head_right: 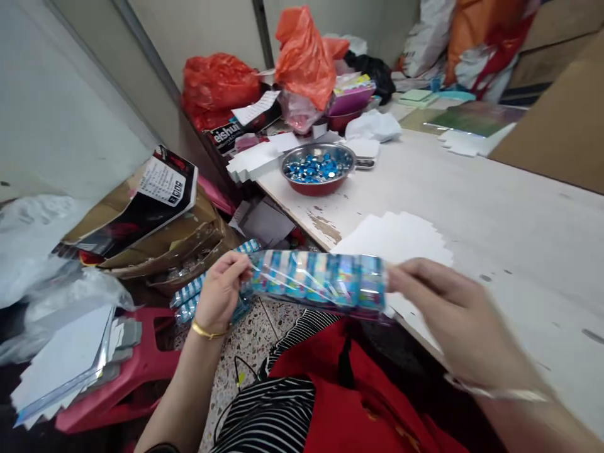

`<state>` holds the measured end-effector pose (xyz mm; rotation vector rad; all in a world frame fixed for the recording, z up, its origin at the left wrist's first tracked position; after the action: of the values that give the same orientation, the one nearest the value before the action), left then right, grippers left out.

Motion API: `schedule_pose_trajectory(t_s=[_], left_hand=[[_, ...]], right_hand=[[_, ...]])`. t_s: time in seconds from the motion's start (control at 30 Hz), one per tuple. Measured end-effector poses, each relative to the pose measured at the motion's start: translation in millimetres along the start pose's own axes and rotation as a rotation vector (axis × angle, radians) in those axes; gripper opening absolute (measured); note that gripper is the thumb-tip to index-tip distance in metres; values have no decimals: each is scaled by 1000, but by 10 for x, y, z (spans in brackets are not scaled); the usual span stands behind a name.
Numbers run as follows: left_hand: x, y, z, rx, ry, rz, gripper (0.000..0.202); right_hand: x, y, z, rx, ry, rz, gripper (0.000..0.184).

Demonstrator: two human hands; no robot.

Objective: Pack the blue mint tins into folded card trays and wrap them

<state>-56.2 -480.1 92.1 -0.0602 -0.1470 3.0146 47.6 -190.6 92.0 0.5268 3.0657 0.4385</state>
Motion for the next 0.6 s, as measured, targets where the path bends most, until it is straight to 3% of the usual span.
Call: schedule_pose_trajectory(t_s=[0.1,0.2,0.27,0.33,0.43,0.6], left_hand=[[68,873,-283,99,24,233,23],[205,1618,-871,184,147,430,29],[343,1983,-1373,209,301,561,36],[526,2228,-1877,205,423,672,40],[864,2445,-2531,213,507,779,40],[1312,2719,-3309,311,578,906,30]], right_hand=[[469,-1080,-8,75,-41,-254,37],[864,-2125,462,120,-248,-419,42],[1082,-2748,897,103,-381,-485,42],[1282,-3291,1316,43,-504,-481,41],[1576,-3960,1819,-40,-585,-474,43],[1978,-4687,2430,-193,-623,-539,39]])
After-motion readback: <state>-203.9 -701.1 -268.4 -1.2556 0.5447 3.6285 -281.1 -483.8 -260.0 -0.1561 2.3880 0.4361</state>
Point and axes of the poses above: each hand's wrist, its own x-axis towards the middle knuckle, its own y-axis out of the back of the hand, z = x × y, the point moved 1 cm from there along x, towards the middle knuckle, and after that the axes turned 5 degrees about -z, right-handed, at the moved point
